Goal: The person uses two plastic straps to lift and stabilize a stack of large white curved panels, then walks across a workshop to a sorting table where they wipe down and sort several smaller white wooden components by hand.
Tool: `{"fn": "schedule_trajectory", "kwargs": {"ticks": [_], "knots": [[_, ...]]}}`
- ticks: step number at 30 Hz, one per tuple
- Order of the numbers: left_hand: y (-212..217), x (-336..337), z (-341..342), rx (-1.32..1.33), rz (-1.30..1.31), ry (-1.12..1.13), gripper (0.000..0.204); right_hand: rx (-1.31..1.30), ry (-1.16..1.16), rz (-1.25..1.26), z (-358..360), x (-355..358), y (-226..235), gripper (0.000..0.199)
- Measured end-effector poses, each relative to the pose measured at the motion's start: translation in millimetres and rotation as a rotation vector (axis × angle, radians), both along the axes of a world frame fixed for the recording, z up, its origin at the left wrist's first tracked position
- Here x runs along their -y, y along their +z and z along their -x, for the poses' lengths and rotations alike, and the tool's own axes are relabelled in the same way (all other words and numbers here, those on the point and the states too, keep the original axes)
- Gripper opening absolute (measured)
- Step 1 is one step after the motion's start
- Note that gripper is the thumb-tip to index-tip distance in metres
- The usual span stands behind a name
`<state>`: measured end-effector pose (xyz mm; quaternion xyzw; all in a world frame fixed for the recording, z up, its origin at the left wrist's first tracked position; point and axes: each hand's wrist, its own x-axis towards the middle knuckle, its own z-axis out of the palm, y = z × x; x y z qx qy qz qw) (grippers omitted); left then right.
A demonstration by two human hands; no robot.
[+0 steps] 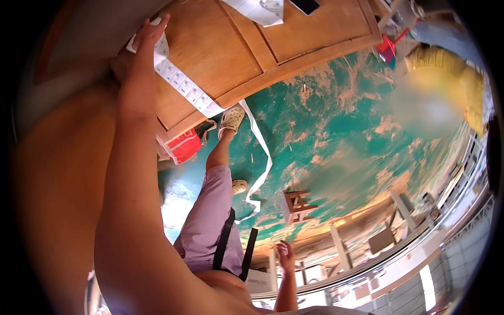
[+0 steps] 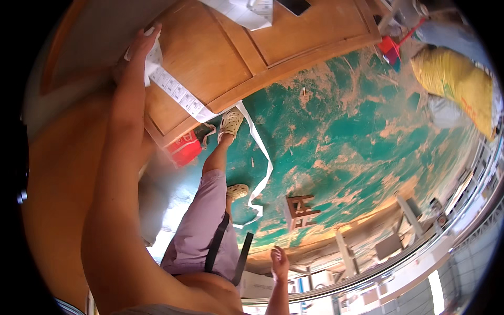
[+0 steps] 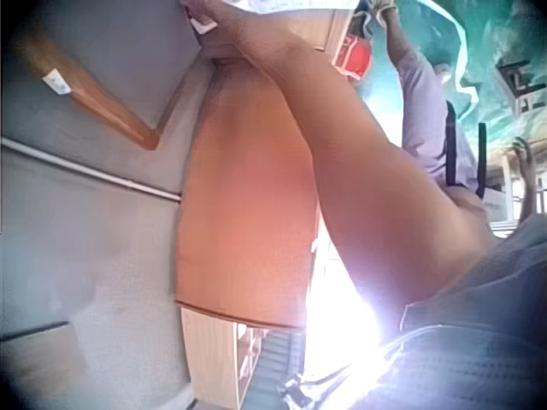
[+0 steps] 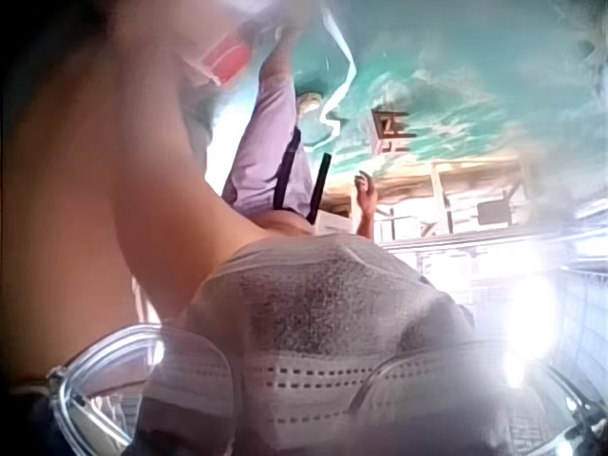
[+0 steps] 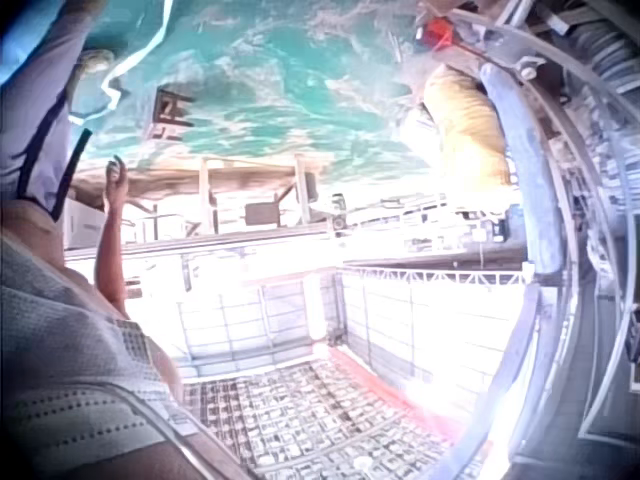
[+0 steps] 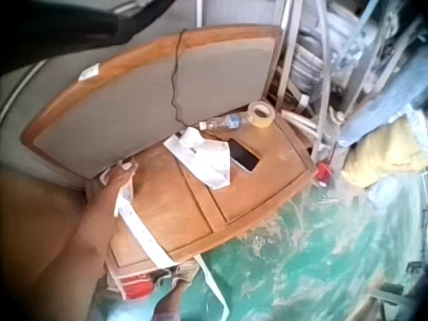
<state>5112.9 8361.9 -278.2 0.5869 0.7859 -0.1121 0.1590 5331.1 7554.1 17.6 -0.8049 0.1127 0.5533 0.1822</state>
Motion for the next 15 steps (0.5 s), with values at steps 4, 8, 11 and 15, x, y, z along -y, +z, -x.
{"fn": "schedule_trajectory", "kwargs": {"ticks": [4, 8, 11, 15], "knots": [[-40, 5, 26, 0.007, 0.048, -0.177, 0.062, -0.007, -0.057, 0.026, 3, 24, -13, 0.032], [-27, 93, -27, -0.010, -0.228, -0.421, 0.047, 0.020, -0.152, -0.038, 31, 0, 14, 0.033], [33, 210, -79, 0.223, -0.203, -0.785, 0.043, 0.015, -0.179, -0.165, 53, -14, 22, 0.033], [160, 408, -142, 0.857, 0.437, -1.254, 0.011, 0.058, -0.268, -0.353, 98, -4, 2, 0.040]]}}
